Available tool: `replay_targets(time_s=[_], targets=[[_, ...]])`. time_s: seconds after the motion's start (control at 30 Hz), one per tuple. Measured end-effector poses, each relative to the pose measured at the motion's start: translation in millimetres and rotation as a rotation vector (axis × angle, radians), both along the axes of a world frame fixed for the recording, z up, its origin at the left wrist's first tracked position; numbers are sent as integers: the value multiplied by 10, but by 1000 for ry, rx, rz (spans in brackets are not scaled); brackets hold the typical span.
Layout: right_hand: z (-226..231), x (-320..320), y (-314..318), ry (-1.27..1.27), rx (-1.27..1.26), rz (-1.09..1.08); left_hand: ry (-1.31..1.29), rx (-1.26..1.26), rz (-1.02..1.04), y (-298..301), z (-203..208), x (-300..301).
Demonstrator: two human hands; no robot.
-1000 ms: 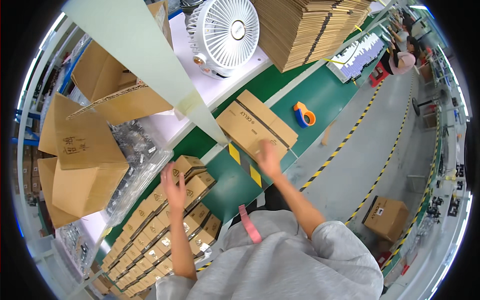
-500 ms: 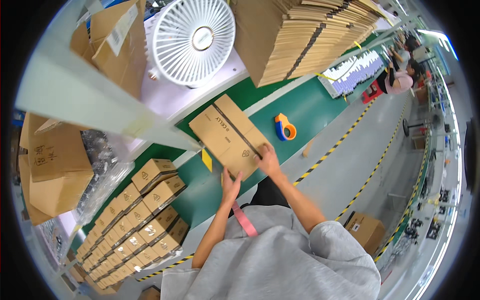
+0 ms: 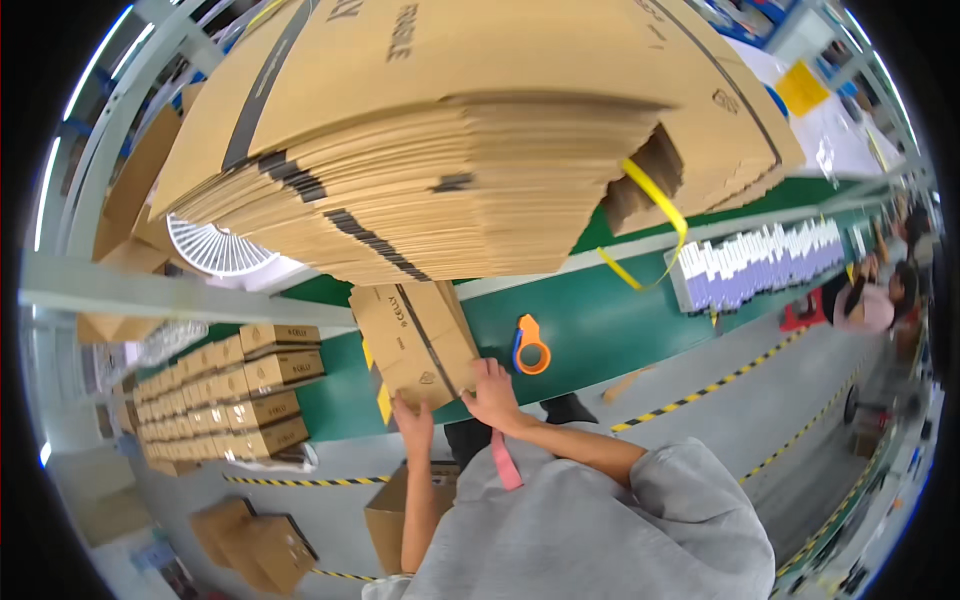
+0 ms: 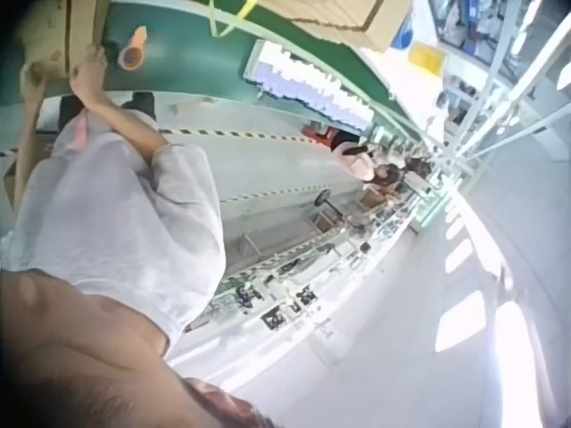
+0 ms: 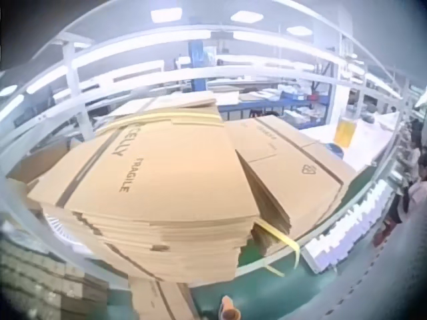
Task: Packaging electronic components into small boxes and sealing them with tape on a factory assembly line.
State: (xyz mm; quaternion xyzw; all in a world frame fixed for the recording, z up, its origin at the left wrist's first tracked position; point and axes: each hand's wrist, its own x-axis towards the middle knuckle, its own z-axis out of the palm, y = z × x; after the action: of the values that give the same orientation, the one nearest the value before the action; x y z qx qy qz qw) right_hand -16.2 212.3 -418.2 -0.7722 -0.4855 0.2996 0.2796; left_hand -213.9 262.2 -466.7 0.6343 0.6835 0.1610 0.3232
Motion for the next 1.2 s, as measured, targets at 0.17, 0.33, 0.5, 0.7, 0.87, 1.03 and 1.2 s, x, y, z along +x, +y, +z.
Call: replay_targets(time_s=[0.17, 0.33, 0.5, 0.7, 0.87, 1.03, 1.2], targets=[[206, 627, -62, 753, -275, 333, -409, -307, 196, -315, 421, 493], [719, 1189, -726, 313, 157, 250, -432, -89, -334, -485, 1379, 1812], [700, 2246, -1312, 303, 130, 289, -230, -197, -556, -661, 1368, 2766], [-217, 3265, -1163, 718, 327, -547, 134, -238, -1132, -933, 713, 3125], [-392, 3377, -1214, 1028, 279, -513, -220, -419, -1086, -881, 662, 3082], [-476, 3464, -1309, 997, 269, -490, -398, -785, -817, -645, 599, 2945], [-249, 3485, -1264, 992, 317, -435, -382, -440, -766, -647, 677, 2862]])
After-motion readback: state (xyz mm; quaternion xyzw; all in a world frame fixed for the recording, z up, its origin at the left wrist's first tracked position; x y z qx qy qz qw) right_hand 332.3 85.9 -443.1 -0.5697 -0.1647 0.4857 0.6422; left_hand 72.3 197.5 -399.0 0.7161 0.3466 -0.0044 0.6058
